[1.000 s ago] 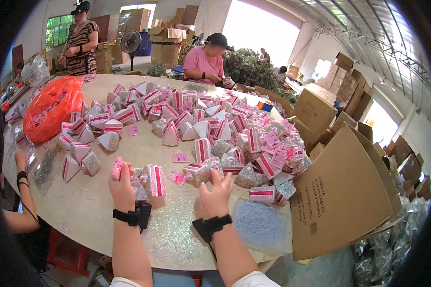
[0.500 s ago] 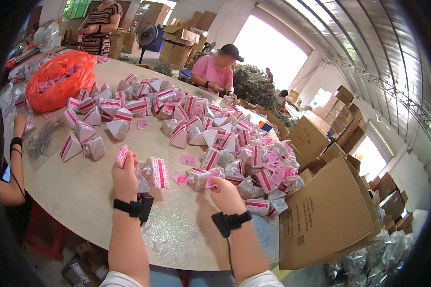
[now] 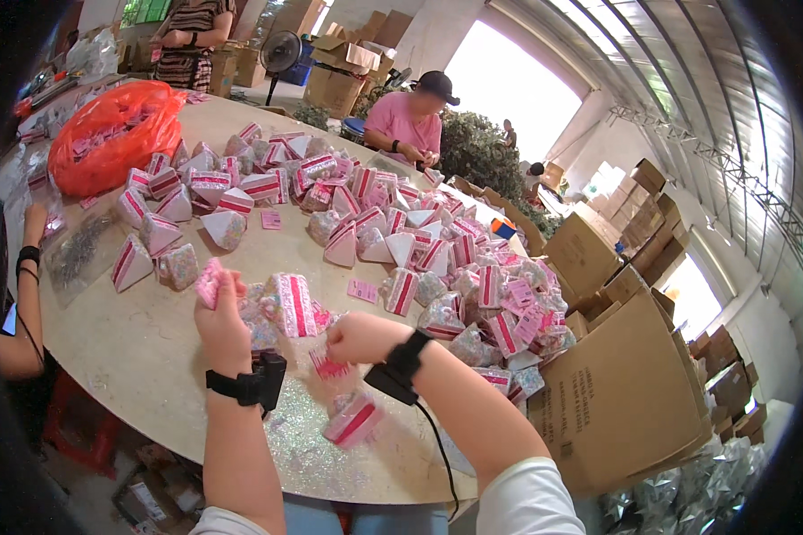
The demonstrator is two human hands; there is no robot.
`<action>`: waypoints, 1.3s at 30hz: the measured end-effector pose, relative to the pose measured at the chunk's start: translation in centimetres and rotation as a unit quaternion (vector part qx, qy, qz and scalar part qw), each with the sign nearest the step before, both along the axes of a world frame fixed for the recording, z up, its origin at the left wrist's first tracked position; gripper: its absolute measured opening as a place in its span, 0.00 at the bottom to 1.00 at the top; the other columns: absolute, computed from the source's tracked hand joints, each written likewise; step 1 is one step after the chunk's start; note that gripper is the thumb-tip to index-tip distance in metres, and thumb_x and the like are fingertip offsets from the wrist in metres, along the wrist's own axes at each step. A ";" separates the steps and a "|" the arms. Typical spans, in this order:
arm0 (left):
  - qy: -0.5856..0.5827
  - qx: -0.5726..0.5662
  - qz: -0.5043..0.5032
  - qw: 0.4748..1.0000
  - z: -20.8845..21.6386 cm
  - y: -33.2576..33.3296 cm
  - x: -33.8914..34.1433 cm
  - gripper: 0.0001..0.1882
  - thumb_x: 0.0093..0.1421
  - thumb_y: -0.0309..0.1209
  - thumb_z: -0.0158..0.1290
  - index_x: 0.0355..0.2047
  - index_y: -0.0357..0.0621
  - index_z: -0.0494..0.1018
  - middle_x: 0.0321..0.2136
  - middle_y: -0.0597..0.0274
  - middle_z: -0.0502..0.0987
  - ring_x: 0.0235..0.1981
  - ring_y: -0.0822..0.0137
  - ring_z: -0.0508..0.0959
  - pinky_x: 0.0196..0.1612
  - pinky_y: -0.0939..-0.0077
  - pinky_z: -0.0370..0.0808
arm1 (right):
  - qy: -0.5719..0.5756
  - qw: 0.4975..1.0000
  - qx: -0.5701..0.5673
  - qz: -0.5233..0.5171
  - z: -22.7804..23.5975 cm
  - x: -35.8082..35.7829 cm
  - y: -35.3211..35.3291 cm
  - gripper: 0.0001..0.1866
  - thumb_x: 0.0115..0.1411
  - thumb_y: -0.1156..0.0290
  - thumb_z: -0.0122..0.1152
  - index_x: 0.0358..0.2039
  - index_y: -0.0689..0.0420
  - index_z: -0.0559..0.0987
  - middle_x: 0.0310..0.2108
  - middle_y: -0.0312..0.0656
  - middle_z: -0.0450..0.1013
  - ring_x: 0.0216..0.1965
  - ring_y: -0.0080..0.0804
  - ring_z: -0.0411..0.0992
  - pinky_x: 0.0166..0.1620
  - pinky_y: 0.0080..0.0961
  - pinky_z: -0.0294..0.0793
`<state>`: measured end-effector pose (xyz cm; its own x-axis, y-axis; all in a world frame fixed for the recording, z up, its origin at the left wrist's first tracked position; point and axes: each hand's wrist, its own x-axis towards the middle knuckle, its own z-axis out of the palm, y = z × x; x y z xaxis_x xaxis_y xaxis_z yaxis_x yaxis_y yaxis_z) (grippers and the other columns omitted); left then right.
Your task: Packaging small decorative triangular items into plastic bags.
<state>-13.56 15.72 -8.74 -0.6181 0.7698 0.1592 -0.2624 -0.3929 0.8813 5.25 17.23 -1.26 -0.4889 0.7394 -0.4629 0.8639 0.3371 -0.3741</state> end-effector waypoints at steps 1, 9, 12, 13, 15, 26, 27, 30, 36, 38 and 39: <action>-0.026 -0.009 0.013 1.000 0.2 -0.1 -0.2 0.16 0.64 0.39 0.47 0.38 0.36 0.73 0.29 0.64 0.74 0.31 0.71 0.73 0.37 0.76 0.70 | 0.010 0.999 0.047 -0.001 -0.9 -0.2 1.0 0.12 0.50 0.66 0.52 0.28 0.60 0.79 0.20 0.48 0.74 0.22 0.38 0.73 0.29 0.35 0.71; -0.188 0.015 0.126 0.974 1.4 -0.2 -1.6 0.14 0.65 0.39 0.45 0.35 0.40 0.70 0.27 0.69 0.68 0.31 0.74 0.67 0.40 0.76 0.63 | -0.126 0.972 0.196 -0.005 -5.3 -3.9 6.8 0.14 0.48 0.66 0.55 0.35 0.54 0.81 0.40 0.48 0.75 0.43 0.47 0.73 0.45 0.37 0.73; -0.206 0.000 0.121 0.971 1.7 -0.2 -1.6 0.14 0.65 0.39 0.44 0.35 0.41 0.70 0.27 0.69 0.68 0.32 0.73 0.67 0.41 0.76 0.63 | -0.154 0.973 0.170 0.001 -8.3 -2.8 10.1 0.16 0.43 0.66 0.59 0.34 0.57 0.80 0.34 0.51 0.76 0.38 0.50 0.74 0.42 0.38 0.74; -0.203 0.001 0.119 0.972 1.7 -0.2 -1.6 0.14 0.65 0.39 0.44 0.35 0.41 0.70 0.27 0.69 0.68 0.32 0.73 0.67 0.41 0.76 0.63 | -0.173 0.972 0.162 0.011 -9.0 -2.5 10.8 0.17 0.41 0.66 0.60 0.34 0.58 0.79 0.33 0.52 0.76 0.37 0.50 0.74 0.41 0.38 0.74; -0.197 0.000 0.122 0.973 1.5 -0.4 -1.9 0.14 0.65 0.39 0.44 0.35 0.41 0.70 0.27 0.69 0.68 0.32 0.73 0.67 0.41 0.76 0.63 | -0.152 0.974 0.166 -0.024 -8.7 -2.9 10.5 0.17 0.40 0.65 0.62 0.31 0.60 0.80 0.32 0.53 0.76 0.37 0.50 0.75 0.40 0.38 0.74; 0.126 -0.020 -0.053 0.990 -0.7 1.2 -0.6 0.11 0.57 0.32 0.57 0.35 0.38 0.75 0.23 0.62 0.77 0.23 0.72 0.74 0.28 0.76 0.72 | -0.125 0.976 0.176 0.001 -3.4 0.0 3.7 0.12 0.50 0.68 0.53 0.30 0.62 0.79 0.33 0.56 0.74 0.37 0.51 0.73 0.40 0.40 0.72; 0.140 -0.012 -0.080 0.987 -0.2 0.8 -0.6 0.10 0.56 0.32 0.58 0.34 0.37 0.74 0.22 0.63 0.76 0.22 0.72 0.74 0.27 0.76 0.71 | -0.096 0.971 0.218 0.015 -2.2 0.7 2.5 0.13 0.49 0.68 0.53 0.31 0.63 0.78 0.32 0.55 0.74 0.36 0.50 0.73 0.40 0.40 0.71; 0.132 0.000 -0.157 0.979 1.6 -0.5 -0.4 0.07 0.55 0.27 0.58 0.27 0.37 0.72 0.20 0.71 0.72 0.23 0.80 0.69 0.28 0.81 0.68 | 0.055 0.980 0.174 0.075 2.8 0.6 -0.9 0.12 0.49 0.72 0.54 0.33 0.64 0.77 0.29 0.53 0.73 0.34 0.50 0.72 0.39 0.38 0.71; 0.329 0.071 -0.080 0.938 0.9 -0.4 0.3 0.13 0.49 0.32 0.64 0.29 0.38 0.72 0.20 0.60 0.72 0.22 0.71 0.72 0.26 0.77 0.67 | 0.178 0.968 0.160 0.078 6.4 0.2 -5.2 0.12 0.48 0.75 0.55 0.33 0.65 0.77 0.30 0.50 0.72 0.33 0.46 0.71 0.38 0.33 0.71; 0.312 0.074 -0.127 0.939 1.1 -0.6 0.6 0.15 0.47 0.33 0.65 0.30 0.38 0.73 0.21 0.59 0.73 0.24 0.70 0.73 0.27 0.76 0.68 | 0.168 0.968 0.176 0.060 5.6 0.2 -5.0 0.12 0.48 0.75 0.55 0.34 0.64 0.77 0.30 0.49 0.72 0.33 0.45 0.71 0.38 0.33 0.71; 0.304 0.075 -0.149 0.938 1.2 -0.7 0.7 0.16 0.47 0.34 0.65 0.30 0.38 0.73 0.22 0.59 0.73 0.25 0.70 0.73 0.28 0.76 0.69 | 0.163 0.968 0.184 0.050 5.1 0.3 -4.9 0.12 0.48 0.75 0.55 0.34 0.64 0.77 0.30 0.49 0.72 0.33 0.45 0.71 0.38 0.32 0.71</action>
